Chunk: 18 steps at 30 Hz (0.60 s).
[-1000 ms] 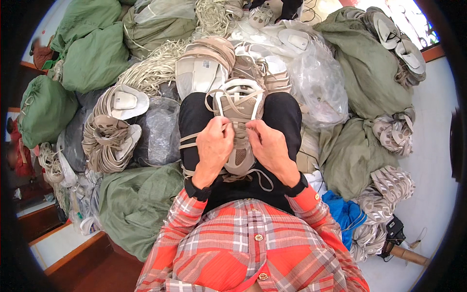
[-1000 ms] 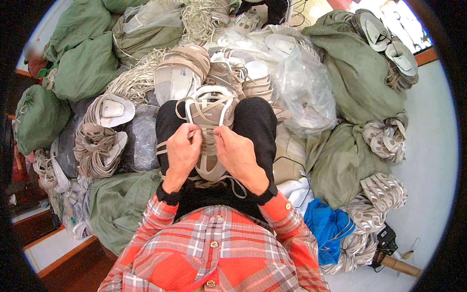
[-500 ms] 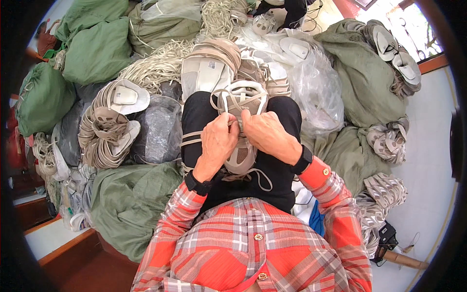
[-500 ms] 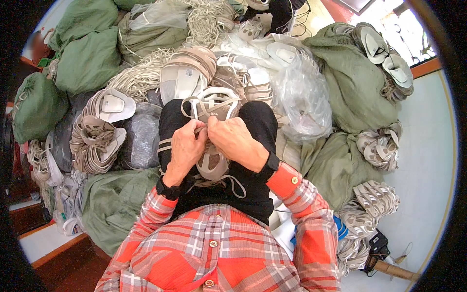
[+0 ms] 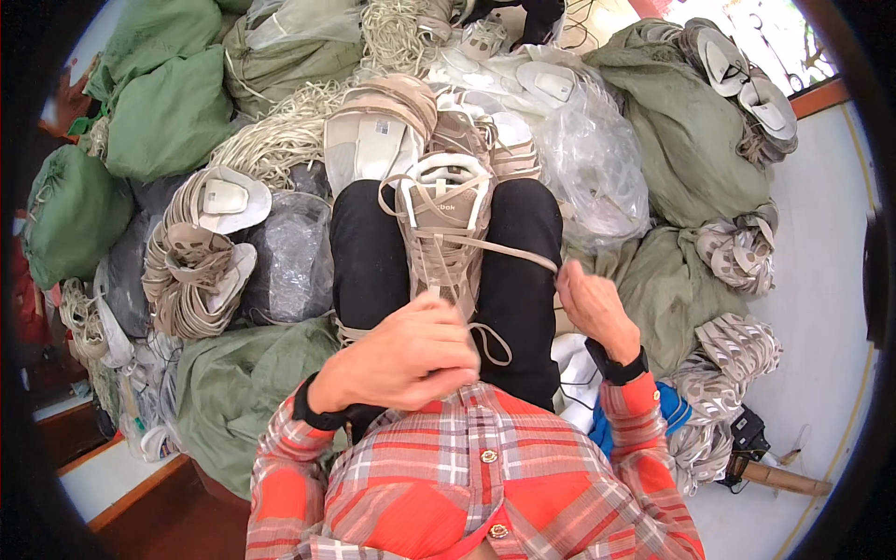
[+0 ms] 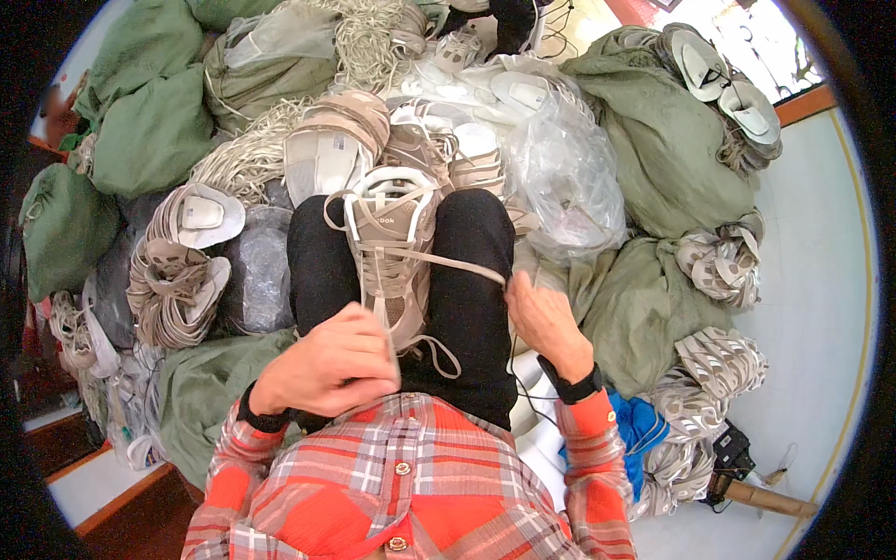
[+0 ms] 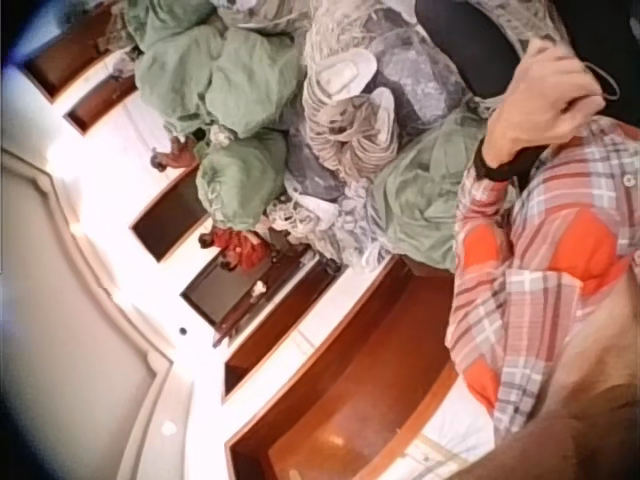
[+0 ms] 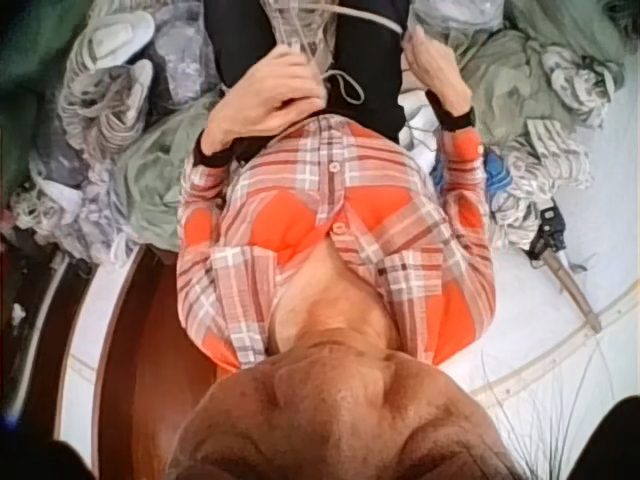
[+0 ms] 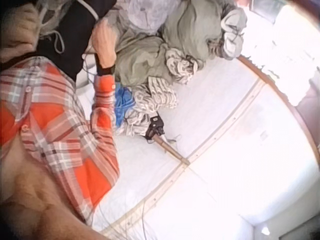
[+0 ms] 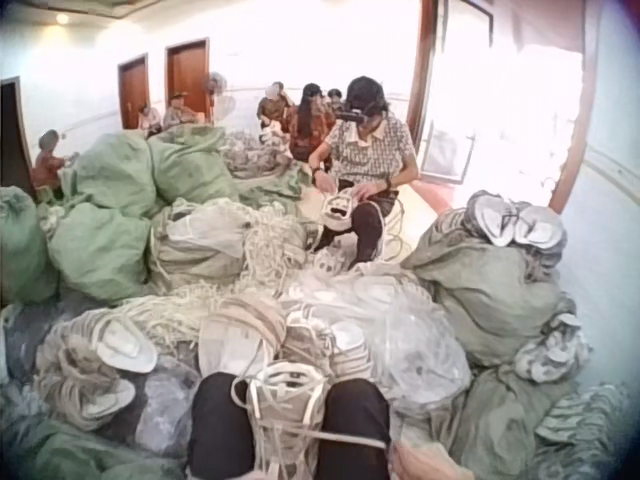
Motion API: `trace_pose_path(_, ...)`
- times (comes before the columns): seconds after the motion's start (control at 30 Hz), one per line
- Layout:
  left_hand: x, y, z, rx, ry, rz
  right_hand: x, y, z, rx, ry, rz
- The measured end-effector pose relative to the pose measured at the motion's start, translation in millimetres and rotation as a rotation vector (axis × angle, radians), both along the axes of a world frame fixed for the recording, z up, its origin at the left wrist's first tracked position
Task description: Lace a tan and white sneaker while seated among bags of components.
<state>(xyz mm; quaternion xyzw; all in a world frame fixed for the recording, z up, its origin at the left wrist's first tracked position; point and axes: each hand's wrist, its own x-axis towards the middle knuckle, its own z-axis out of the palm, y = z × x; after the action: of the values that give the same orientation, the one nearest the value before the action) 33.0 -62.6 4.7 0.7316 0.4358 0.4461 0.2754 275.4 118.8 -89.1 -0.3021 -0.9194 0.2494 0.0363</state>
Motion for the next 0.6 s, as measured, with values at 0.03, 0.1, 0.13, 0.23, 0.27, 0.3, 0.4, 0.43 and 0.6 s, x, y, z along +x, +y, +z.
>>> trace_pose_path(0.03, -7, -4, 2, -0.002, 0.009, -0.010, -21, -3, 26, -0.052, 0.069, -0.069)
trace_pose_path(0.1, -30, -22, 14, -0.180, 0.011, 0.075, -60, -9, 64, -0.338, 0.220, -0.177)
trace_pose_path(0.13, -36, -27, 13, -0.194, -0.003, 0.093, -78, -9, 70, -0.505, 0.143, -0.184)
trace_pose_path(0.23, -39, -30, 20, -0.224, 0.021, 0.112, -111, -3, 55, -0.724, 0.034, -0.124)
trace_pose_path(0.27, -38, -29, 21, -0.225, 0.015, 0.120, -112, 1, 54, -0.746, -0.055, -0.121)
trace_pose_path(0.3, -38, -31, 19, -0.228, 0.005, 0.136, -110, 1, 55, -0.746, -0.055, -0.118)
trace_pose_path(0.4, -45, -28, 12, -0.247, 0.142, 0.188, -78, 0, 61, -0.849, 0.042, -0.211)
trace_pose_path(0.43, -43, -24, 8, -0.250, 0.141, 0.197, -57, 2, 64, -0.744, 0.058, -0.282)
trace_pose_path(0.6, -35, 15, -19, -0.076, 0.461, 0.512, 154, 92, 39, -0.006, 0.217, -0.834)
